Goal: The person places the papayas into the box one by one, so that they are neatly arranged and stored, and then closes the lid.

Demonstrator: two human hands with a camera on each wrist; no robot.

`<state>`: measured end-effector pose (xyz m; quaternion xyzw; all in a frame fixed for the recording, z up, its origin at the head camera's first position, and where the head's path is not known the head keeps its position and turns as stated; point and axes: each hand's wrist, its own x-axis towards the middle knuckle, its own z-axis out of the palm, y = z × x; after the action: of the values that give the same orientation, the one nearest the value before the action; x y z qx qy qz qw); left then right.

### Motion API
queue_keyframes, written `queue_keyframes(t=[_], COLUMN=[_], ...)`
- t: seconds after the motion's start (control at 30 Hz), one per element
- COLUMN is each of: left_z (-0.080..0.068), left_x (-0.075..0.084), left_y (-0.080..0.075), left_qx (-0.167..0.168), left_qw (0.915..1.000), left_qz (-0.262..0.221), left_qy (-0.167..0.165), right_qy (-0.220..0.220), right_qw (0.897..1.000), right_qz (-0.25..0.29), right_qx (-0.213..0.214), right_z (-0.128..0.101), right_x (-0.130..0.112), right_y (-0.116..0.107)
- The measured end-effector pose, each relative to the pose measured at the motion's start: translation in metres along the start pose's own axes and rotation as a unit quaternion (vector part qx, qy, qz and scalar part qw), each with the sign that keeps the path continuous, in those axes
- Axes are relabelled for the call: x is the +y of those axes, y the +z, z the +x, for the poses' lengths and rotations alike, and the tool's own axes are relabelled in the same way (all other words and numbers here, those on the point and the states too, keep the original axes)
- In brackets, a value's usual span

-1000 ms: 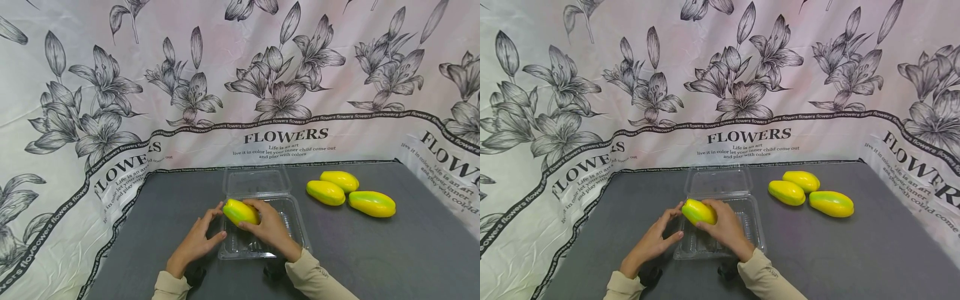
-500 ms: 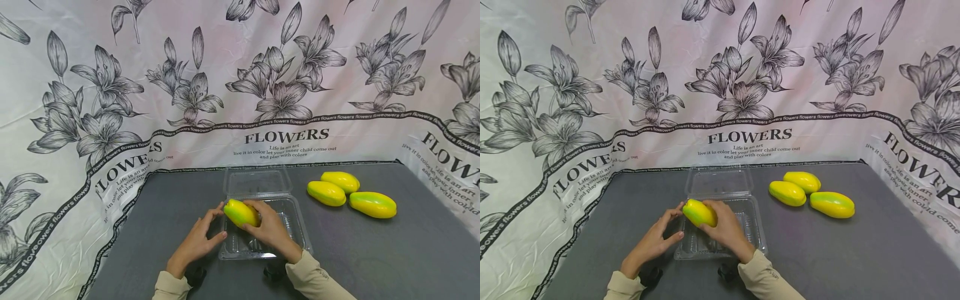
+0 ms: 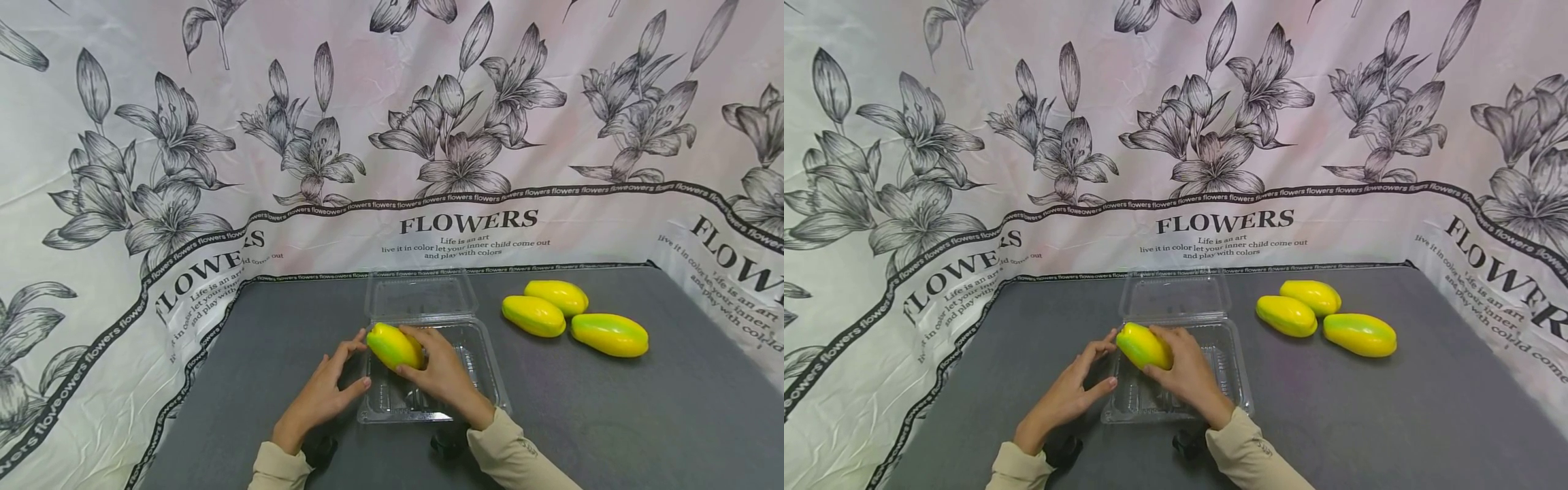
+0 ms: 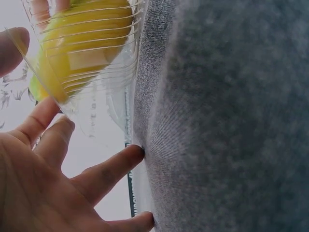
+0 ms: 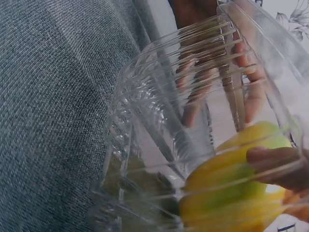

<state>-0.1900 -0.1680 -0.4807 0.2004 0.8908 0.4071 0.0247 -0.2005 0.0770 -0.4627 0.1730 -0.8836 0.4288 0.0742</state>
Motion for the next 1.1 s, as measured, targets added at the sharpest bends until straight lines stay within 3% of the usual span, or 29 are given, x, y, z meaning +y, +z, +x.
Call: queue_keyframes(t=[0.7, 1.1], left_z=[0.000, -0.001], left_x=[0.000, 0.001], left_y=[0.001, 0.000], left_qx=[-0.001, -0.006], left_qw=[0.9999, 0.9999], left_qz=[0.003, 0.000], left_qy=[-0.011, -0.014], right_qy=[-0.001, -0.054], right_qw=[1.000, 0.998], right_qz=[-0.003, -0.010], right_qx=[-0.013, -0.011], right_z=[-0.008, -0.018], right_x=[0.000, 0.008], right_y=[-0.013, -0.033])
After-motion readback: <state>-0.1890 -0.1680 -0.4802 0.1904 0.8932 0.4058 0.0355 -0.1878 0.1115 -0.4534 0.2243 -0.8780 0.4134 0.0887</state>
